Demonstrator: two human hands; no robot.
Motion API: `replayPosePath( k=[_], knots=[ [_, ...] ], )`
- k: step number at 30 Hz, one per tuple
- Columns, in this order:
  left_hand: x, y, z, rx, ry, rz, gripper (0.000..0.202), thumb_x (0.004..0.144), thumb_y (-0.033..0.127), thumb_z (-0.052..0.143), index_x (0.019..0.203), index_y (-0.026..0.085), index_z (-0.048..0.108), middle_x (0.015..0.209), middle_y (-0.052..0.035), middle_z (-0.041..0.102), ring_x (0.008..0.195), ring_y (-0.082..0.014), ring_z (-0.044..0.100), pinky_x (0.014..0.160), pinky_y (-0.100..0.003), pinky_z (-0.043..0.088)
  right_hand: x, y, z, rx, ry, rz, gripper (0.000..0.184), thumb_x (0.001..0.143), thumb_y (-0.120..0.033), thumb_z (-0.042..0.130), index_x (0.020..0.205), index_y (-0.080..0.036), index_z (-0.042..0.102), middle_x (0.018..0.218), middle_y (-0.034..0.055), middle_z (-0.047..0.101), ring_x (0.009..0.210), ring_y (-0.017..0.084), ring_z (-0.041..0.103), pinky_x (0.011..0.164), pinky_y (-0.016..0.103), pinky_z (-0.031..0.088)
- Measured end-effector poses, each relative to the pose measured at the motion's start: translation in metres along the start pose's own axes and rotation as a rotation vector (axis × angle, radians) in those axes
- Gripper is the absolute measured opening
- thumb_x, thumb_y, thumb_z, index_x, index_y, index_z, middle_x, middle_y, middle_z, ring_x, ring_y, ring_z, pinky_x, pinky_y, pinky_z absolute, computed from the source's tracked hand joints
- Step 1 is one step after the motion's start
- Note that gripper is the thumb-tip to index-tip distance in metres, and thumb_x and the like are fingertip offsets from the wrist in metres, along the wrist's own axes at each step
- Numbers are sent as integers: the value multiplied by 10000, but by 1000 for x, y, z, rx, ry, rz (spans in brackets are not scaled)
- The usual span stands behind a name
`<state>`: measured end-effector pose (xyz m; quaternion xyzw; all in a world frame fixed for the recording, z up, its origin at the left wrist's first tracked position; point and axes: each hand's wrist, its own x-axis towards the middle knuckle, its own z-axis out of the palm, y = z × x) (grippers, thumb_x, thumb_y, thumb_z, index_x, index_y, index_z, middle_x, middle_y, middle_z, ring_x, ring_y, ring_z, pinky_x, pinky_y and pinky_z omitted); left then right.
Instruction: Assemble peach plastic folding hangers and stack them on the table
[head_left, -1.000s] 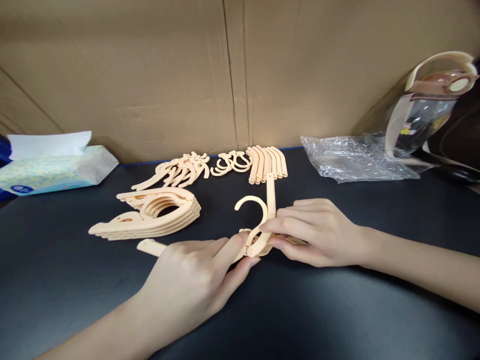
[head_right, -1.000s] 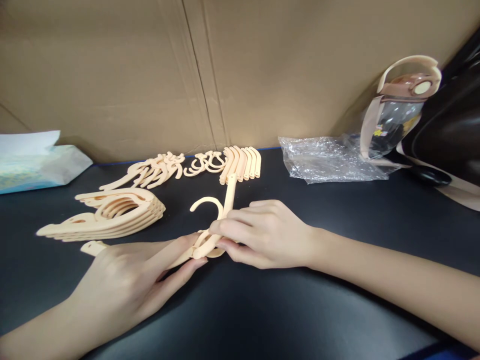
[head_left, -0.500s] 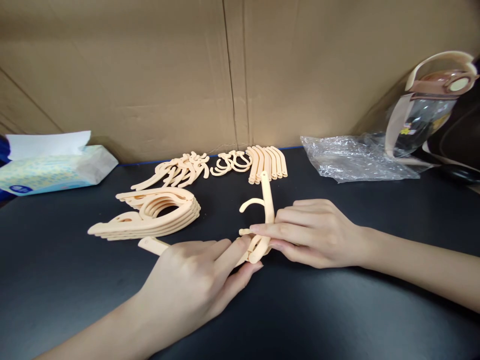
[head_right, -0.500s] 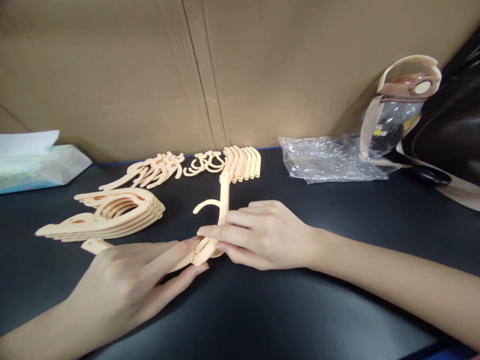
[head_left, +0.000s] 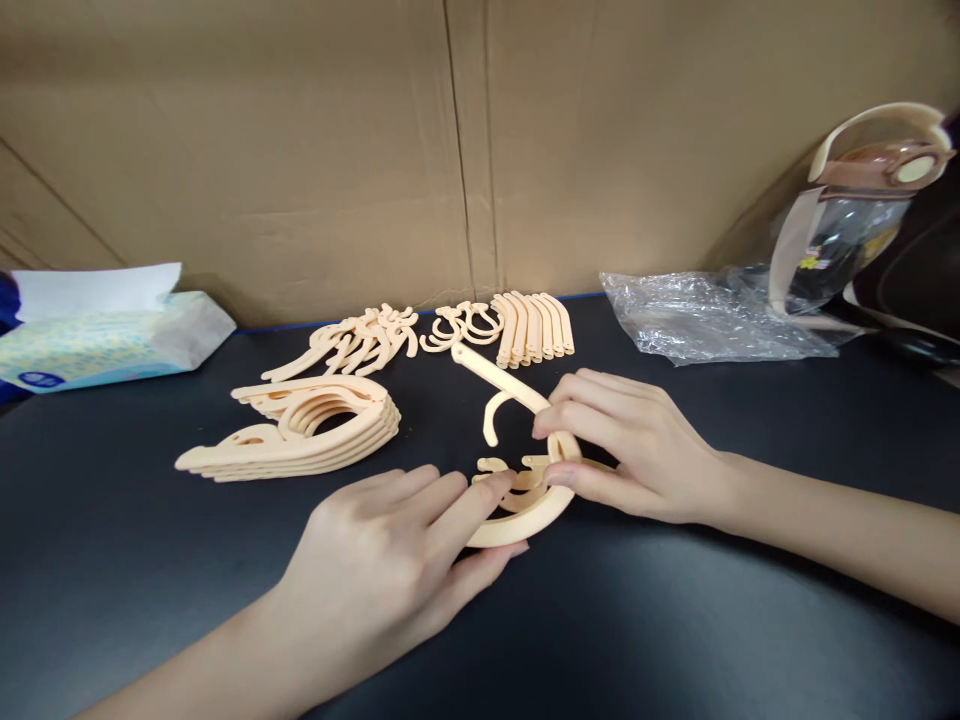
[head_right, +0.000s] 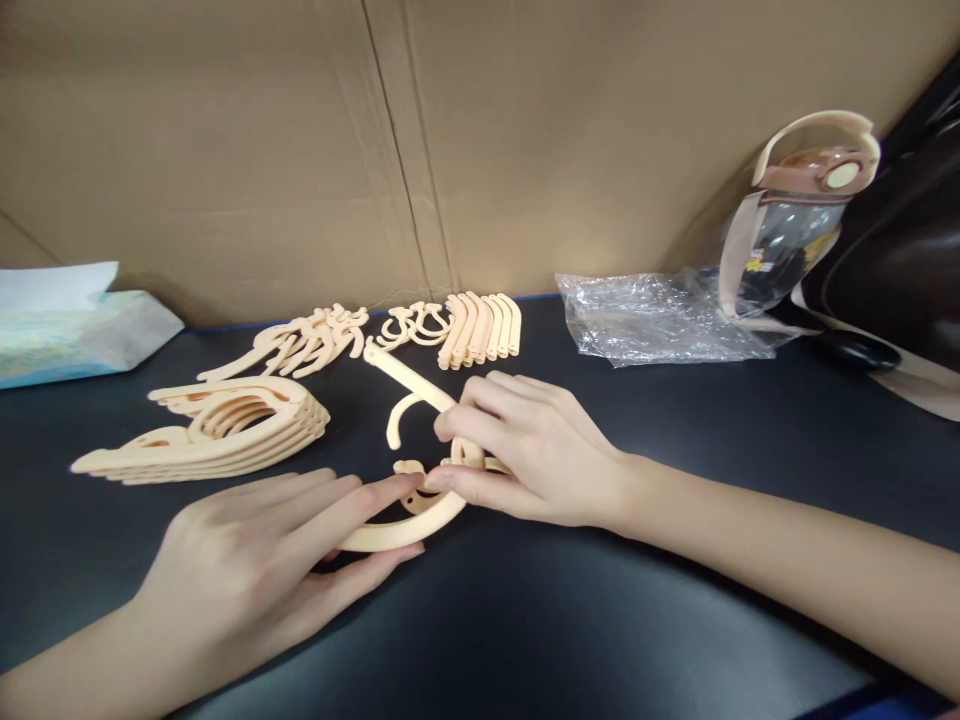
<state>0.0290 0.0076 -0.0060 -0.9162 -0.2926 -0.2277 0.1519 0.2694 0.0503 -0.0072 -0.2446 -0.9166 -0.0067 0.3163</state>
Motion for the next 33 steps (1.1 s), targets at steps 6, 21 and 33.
replayPosePath(
  k=[6,21,33],
  knots=[
    [-5,-1,5,-84,47,-21,178,955,308,587,1084,196,634,741,44,665,576,-125,573,558,-271,420,0,3,1,21,21,182,229,991,-342,489,826,-183,501,775,-3,524,698,133,474,685,275,374],
    [2,-8,7,-196,29,-305,129,957,167,504,1078,205,526,907,13,617,805,-132,599,725,-237,450,1,9,4,52,3,356,151,925,-80,427,872,-221,437,855,4,555,781,155,500,691,282,377],
    [2,-12,11,-240,-15,-448,123,946,212,555,1068,230,555,964,13,635,869,-166,605,721,-283,473,1,12,4,-2,-74,370,170,939,-55,439,886,-206,499,920,23,612,876,188,533,760,317,372]
  ],
)
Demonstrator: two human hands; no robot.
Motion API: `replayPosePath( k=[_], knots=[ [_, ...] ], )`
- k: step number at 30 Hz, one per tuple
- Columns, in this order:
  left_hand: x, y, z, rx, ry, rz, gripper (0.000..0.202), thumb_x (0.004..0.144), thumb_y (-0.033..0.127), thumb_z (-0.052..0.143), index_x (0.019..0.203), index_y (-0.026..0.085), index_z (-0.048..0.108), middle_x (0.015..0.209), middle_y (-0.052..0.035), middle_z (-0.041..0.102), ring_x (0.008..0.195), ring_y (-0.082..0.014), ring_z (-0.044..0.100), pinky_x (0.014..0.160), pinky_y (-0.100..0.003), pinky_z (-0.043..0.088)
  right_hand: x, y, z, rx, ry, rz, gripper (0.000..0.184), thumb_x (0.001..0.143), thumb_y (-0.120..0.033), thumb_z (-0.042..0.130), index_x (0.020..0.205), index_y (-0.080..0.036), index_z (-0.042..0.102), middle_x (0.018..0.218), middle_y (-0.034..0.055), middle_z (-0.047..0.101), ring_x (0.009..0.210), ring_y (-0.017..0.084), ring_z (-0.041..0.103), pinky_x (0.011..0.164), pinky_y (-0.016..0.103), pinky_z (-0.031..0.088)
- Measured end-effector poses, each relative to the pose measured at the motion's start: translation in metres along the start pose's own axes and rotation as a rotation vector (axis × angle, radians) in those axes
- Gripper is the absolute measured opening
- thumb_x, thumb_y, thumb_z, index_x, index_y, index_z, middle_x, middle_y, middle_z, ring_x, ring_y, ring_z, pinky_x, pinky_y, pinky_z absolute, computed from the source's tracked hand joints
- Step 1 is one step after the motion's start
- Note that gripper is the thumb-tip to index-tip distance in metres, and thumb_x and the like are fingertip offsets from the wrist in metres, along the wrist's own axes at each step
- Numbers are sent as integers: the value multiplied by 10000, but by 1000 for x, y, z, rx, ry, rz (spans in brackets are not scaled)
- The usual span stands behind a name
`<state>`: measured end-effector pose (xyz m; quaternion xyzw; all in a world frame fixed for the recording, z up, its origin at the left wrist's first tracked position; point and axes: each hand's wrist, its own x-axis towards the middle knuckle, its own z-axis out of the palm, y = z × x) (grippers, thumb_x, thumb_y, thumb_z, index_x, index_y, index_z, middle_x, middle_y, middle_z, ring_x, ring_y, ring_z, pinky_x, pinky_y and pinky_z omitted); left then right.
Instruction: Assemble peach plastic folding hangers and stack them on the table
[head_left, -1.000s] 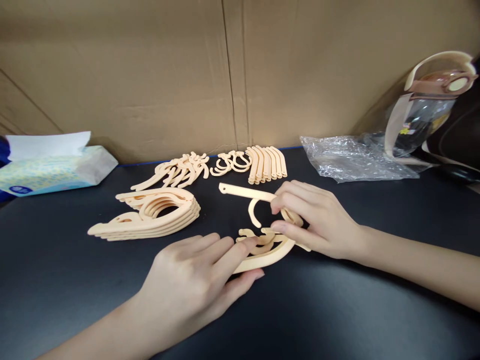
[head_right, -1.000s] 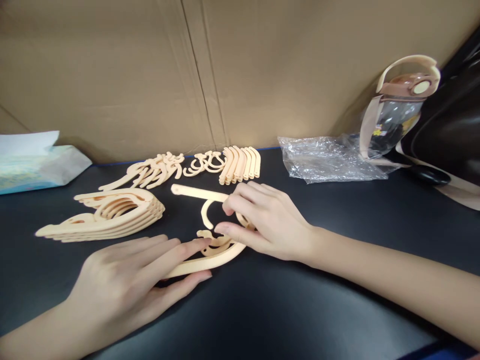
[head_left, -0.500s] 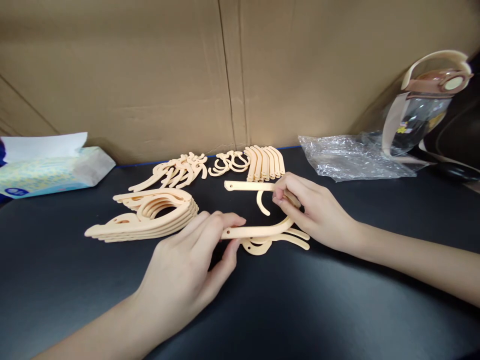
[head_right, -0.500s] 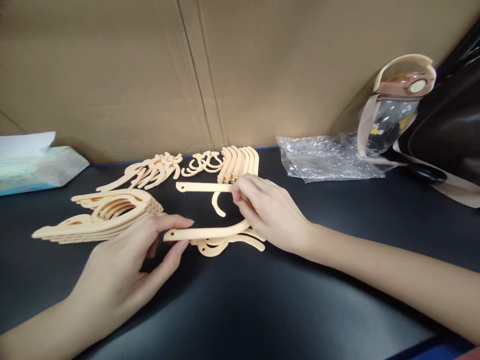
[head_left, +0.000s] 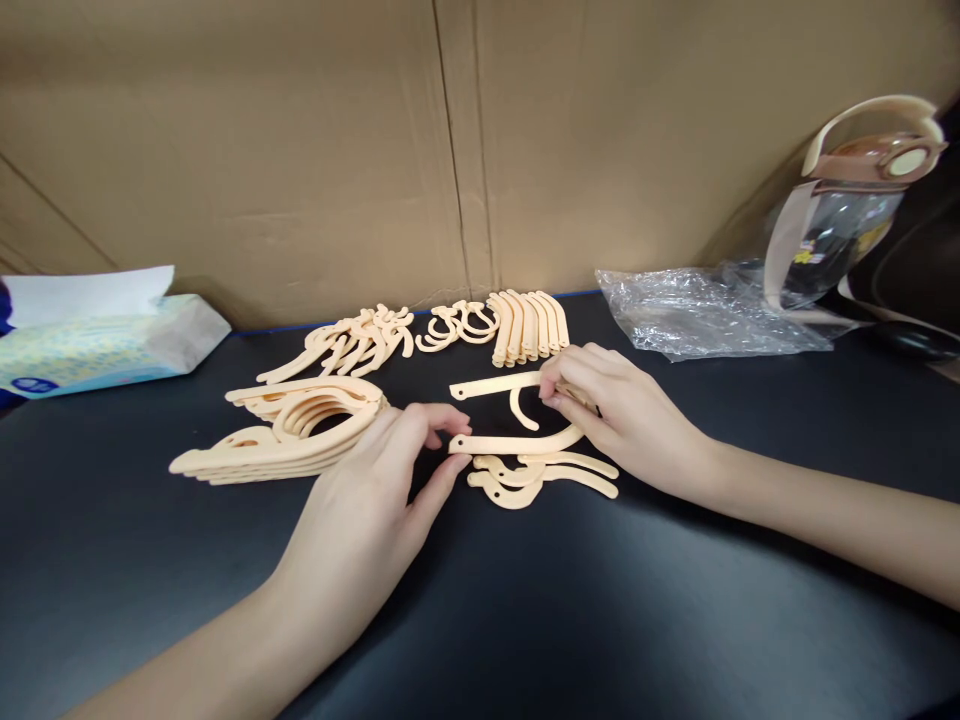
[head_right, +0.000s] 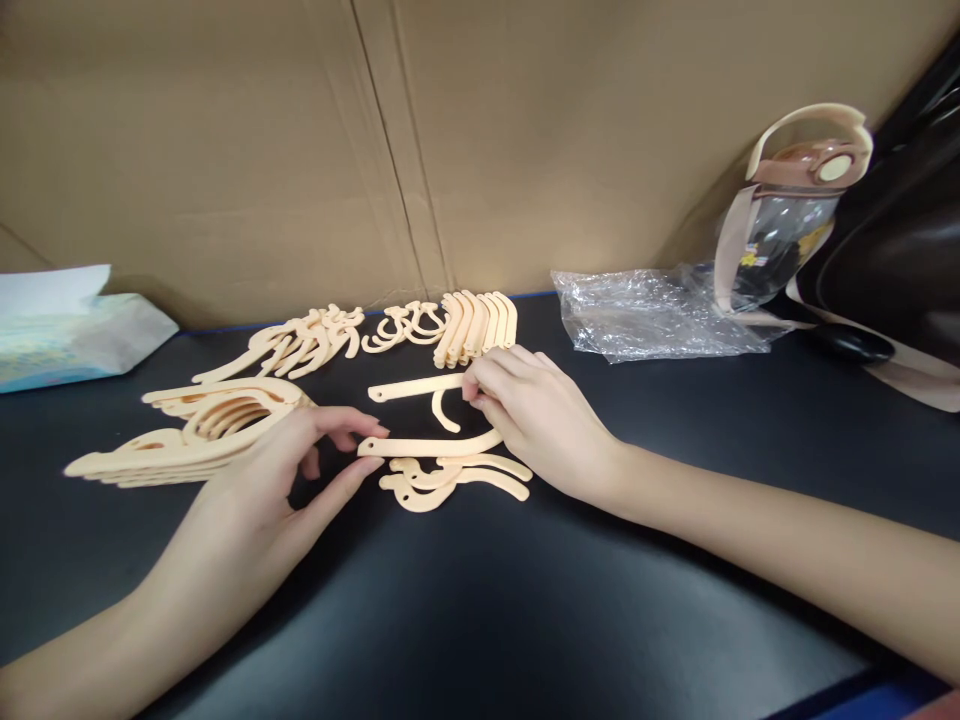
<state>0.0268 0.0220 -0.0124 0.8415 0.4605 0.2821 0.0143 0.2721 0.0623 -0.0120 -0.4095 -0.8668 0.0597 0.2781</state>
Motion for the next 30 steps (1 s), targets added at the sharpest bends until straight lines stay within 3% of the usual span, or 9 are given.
replayPosePath(
  k=[2,5,11,19,24,30],
  knots=[
    [-1,-2,1,-25,-8,-39,103,943,223,562,1044,240,551,948,20,640,851,-166,609,703,-285,477,0,1,1,2,-10,-6,184,947,-57,435,891,-199,538,985,33,623,910,187,549,792,330,379],
    [-2,-5,1,-43,-29,14,52,962,208,524,976,248,553,982,26,665,897,-172,616,766,-310,482,-1,1,2,-20,-18,-5,225,949,-59,431,883,-200,593,1083,45,626,961,189,573,822,351,384],
    [0,-6,1,-14,-19,86,134,971,150,476,945,229,581,1048,8,684,941,-173,628,822,-330,477,-1,3,3,-5,5,-14,239,951,-68,448,945,-196,650,1097,57,634,1024,202,577,845,366,420],
    [3,-2,-1,-31,-61,164,160,957,118,483,965,208,615,1038,-1,697,975,-171,608,861,-314,459,0,3,2,-16,-17,-22,258,922,-47,448,937,-198,657,1110,52,674,1040,218,557,889,399,436],
    [3,-1,-2,-19,-61,192,221,941,48,459,950,210,609,1015,19,703,968,-151,597,850,-279,454,1,2,1,-56,-29,6,241,900,-33,447,871,-186,630,1028,49,672,935,208,539,829,380,411],
    [2,-1,-2,-26,-87,191,215,954,70,444,949,216,601,1027,11,703,977,-170,583,842,-300,457,1,3,3,-61,-62,30,257,894,-27,420,855,-195,611,1057,58,633,951,201,561,814,365,389]
  ],
)
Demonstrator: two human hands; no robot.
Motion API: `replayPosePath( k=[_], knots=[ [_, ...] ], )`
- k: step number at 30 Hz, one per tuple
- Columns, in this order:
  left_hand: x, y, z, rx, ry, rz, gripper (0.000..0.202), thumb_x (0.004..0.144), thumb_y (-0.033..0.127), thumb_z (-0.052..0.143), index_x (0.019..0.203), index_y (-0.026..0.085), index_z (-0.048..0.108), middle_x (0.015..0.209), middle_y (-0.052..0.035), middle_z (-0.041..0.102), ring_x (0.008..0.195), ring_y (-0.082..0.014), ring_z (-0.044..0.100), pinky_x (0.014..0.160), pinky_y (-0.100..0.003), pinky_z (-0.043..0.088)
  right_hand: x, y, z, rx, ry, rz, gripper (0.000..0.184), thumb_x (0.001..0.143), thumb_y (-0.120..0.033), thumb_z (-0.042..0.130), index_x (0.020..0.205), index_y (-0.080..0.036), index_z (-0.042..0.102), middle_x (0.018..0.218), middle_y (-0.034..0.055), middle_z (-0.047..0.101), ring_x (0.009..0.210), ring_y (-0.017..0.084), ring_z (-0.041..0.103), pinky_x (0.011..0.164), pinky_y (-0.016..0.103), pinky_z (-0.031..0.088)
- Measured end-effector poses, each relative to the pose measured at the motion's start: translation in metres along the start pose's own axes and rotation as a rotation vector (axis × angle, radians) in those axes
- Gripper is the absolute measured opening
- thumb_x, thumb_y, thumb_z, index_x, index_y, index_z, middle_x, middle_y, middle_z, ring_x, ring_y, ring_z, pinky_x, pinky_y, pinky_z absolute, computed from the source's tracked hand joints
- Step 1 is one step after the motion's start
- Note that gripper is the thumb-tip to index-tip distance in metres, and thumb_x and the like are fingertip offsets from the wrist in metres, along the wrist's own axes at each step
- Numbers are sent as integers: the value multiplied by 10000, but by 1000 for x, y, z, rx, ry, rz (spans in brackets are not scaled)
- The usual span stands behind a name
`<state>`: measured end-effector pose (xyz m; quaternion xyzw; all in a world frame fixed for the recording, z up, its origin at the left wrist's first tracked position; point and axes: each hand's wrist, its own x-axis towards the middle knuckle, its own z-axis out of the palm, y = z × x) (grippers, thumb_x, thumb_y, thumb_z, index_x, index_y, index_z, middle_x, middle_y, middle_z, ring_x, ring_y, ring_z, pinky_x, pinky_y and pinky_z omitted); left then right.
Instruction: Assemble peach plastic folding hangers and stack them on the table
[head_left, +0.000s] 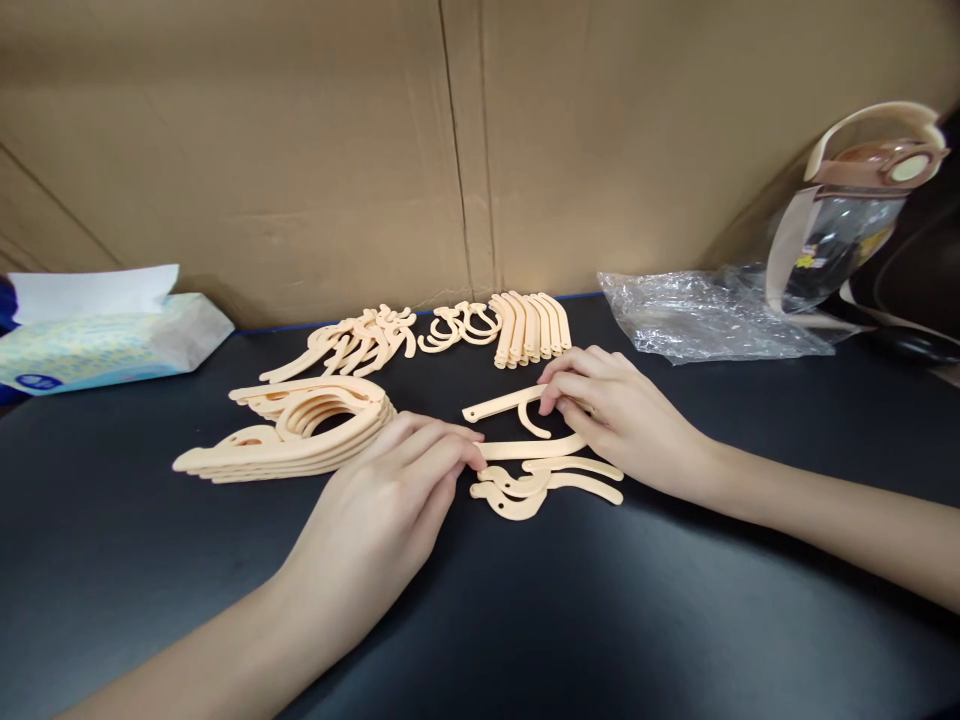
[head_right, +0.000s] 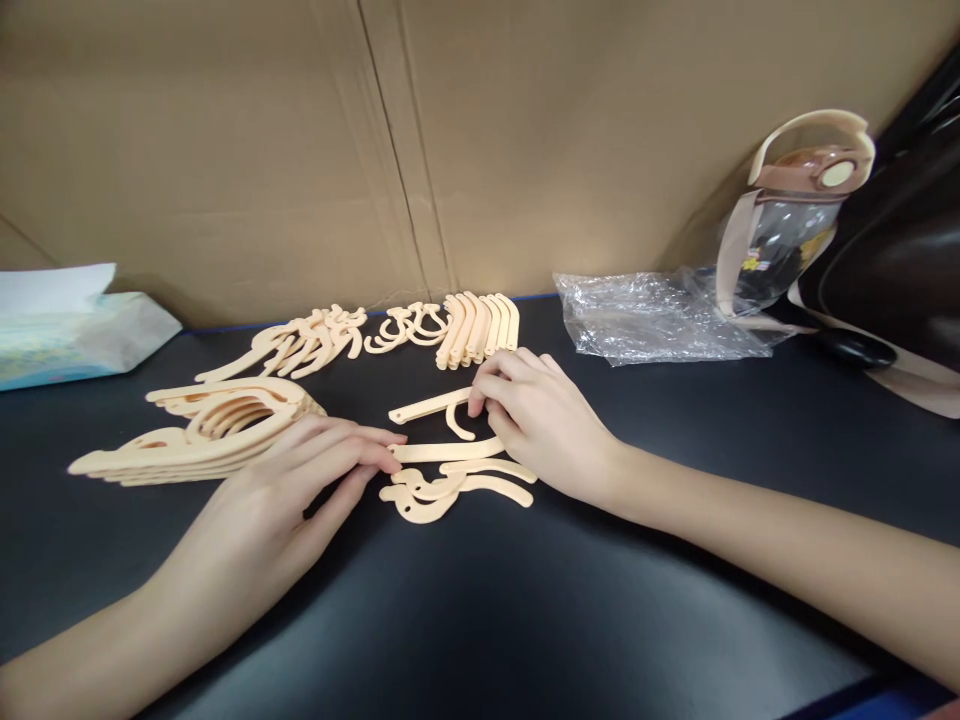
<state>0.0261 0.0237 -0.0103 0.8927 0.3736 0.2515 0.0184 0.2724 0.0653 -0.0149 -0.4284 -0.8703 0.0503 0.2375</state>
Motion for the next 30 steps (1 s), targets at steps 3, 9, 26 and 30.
replayPosePath(
  k=[3,9,26,30],
  knots=[
    [0,1,0,-7,-6,-10,195,957,84,450,939,210,598,1026,7,700,985,-167,579,842,-297,453,0,0,0,-3,-16,1,260,901,-33,417,864,-198,615,1043,53,637,943,202,560,809,367,383],
    [0,1,-1,-10,0,-8,215,932,67,453,944,214,609,1065,1,690,1005,-167,573,850,-302,444,0,0,0,7,-18,2,261,905,-28,413,873,-194,612,1034,54,638,939,201,543,809,366,377],
    [-5,10,-1,-72,-59,302,255,976,149,523,1205,189,627,1198,5,691,1092,-150,586,952,-286,424,0,0,0,8,-27,26,263,922,-25,425,885,-193,623,1031,34,636,927,187,543,815,352,360],
    [-5,9,-2,-134,-81,319,237,957,124,550,1172,176,636,1158,-9,694,1023,-148,599,876,-282,436,0,-1,-1,10,-30,29,251,931,-31,433,889,-187,626,1031,28,633,924,180,537,808,348,354]
  ],
)
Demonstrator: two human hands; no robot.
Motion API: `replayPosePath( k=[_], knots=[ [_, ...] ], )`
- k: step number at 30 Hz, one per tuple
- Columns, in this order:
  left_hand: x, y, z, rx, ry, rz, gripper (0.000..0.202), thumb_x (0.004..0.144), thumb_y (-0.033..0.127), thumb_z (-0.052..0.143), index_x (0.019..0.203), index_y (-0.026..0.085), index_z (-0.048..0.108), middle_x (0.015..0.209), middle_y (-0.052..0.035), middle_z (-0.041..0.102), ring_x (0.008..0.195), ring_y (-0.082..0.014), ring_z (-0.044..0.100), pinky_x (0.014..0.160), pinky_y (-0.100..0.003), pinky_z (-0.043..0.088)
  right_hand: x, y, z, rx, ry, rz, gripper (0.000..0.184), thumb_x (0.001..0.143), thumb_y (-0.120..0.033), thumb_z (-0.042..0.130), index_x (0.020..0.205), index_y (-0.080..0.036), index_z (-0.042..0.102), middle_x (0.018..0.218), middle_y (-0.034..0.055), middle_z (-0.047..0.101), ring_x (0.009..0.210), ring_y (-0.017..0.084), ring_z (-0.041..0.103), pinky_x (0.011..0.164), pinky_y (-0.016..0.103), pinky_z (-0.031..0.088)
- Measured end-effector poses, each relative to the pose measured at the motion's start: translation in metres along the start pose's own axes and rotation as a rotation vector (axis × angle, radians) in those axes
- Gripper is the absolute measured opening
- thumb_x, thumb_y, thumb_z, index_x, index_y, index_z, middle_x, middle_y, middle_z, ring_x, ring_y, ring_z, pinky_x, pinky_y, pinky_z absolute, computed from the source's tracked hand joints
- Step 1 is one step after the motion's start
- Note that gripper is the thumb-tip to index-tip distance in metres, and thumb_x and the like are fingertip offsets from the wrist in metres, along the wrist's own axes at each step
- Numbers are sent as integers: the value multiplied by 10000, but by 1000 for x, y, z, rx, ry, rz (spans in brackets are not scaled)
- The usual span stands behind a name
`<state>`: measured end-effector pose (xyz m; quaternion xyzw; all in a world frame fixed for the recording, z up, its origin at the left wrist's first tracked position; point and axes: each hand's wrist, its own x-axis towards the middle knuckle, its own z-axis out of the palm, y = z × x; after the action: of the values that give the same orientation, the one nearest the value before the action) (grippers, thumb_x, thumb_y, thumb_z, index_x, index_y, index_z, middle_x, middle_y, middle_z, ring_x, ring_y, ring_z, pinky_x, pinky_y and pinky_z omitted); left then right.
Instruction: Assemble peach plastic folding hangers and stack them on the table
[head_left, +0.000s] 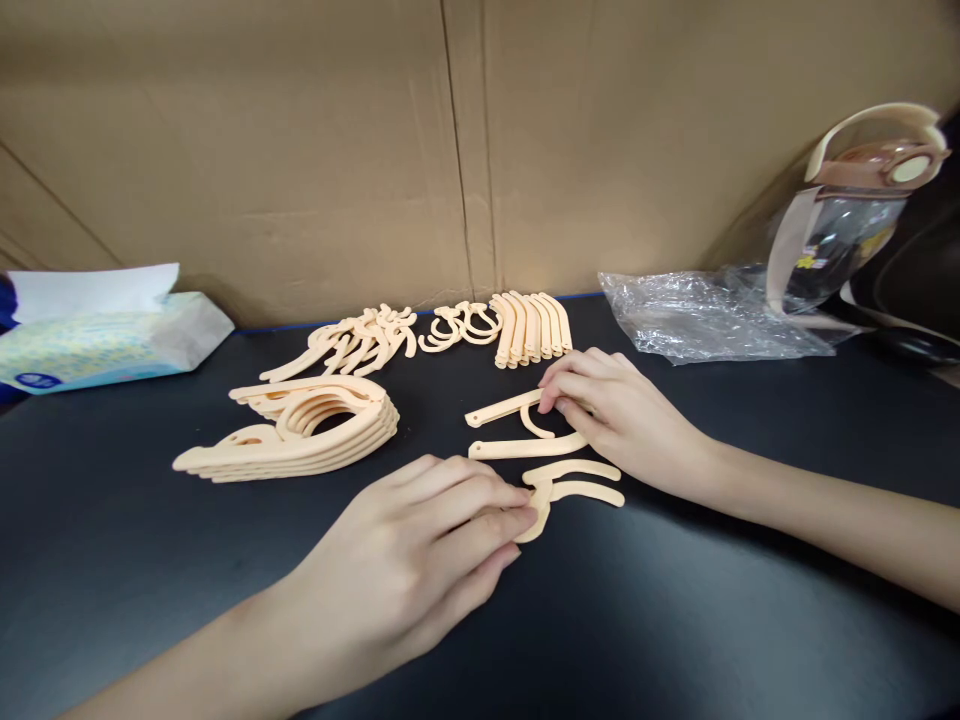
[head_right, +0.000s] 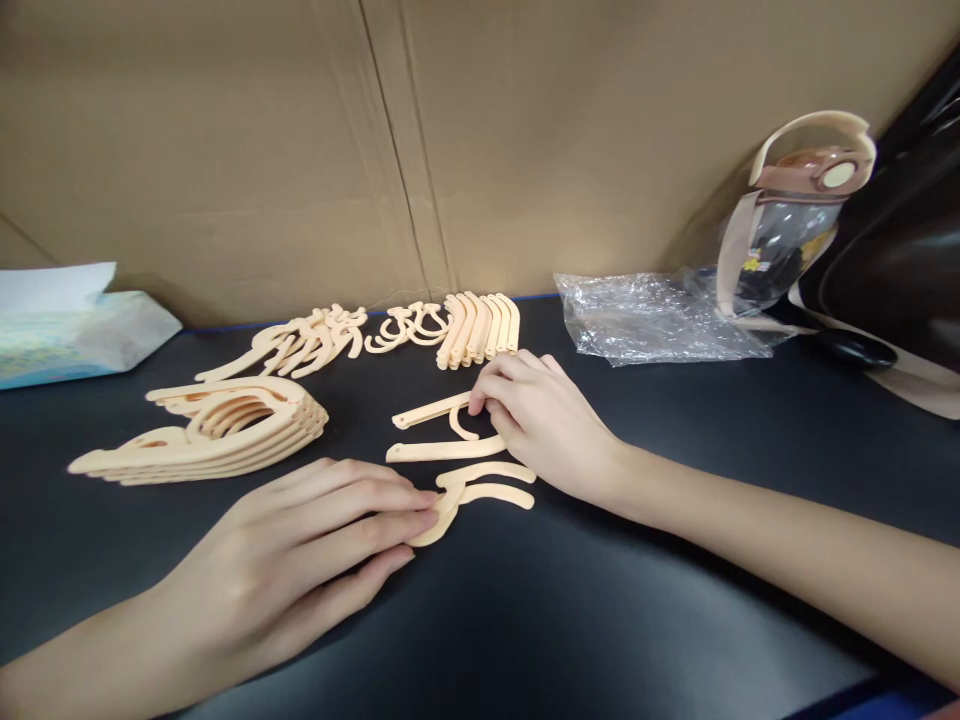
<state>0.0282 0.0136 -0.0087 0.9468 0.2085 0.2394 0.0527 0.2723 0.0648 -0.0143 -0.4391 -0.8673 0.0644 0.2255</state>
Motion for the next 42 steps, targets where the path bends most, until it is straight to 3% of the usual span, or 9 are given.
replayPosePath(
  k=[12,17,21,24,30,42],
  knots=[
    [0,1,-1,-68,-17,31,219,947,98,548,1135,161,640,1131,-36,690,946,-160,594,806,-294,434,-1,0,-1,22,74,-36,220,955,-64,447,907,-188,622,1021,22,645,940,176,545,820,345,341],
    [1,2,-1,-89,-16,3,211,932,85,562,1109,174,636,1079,-21,688,911,-144,592,777,-284,421,-5,-6,-5,-2,218,-272,166,970,-112,455,933,-174,605,932,24,657,884,165,553,809,344,345],
    [2,2,-2,-95,-21,-23,169,910,109,604,1061,180,627,983,-6,674,845,-133,579,734,-281,404,-7,-10,-6,-40,240,-496,162,939,-83,464,913,-161,604,833,10,686,781,153,556,784,340,372],
    [2,3,-2,-80,-33,-18,135,913,143,608,1044,175,614,918,-6,651,797,-144,552,699,-294,382,-7,-12,-5,-45,232,-582,187,922,-60,456,912,-168,608,789,-6,698,754,141,558,767,317,396],
    [3,4,-1,-55,14,-56,153,913,173,607,1067,171,610,903,-3,645,835,-155,540,789,-303,373,-7,-13,-4,-47,250,-604,198,914,-60,451,911,-160,622,770,-1,694,749,138,554,762,308,414],
    [1,4,-4,-170,-24,-79,203,926,106,574,1107,194,600,959,-2,667,880,-151,556,831,-293,392,-7,-13,-3,-28,249,-577,190,917,-58,464,899,-157,626,767,-4,700,735,138,558,755,317,410]
  ],
)
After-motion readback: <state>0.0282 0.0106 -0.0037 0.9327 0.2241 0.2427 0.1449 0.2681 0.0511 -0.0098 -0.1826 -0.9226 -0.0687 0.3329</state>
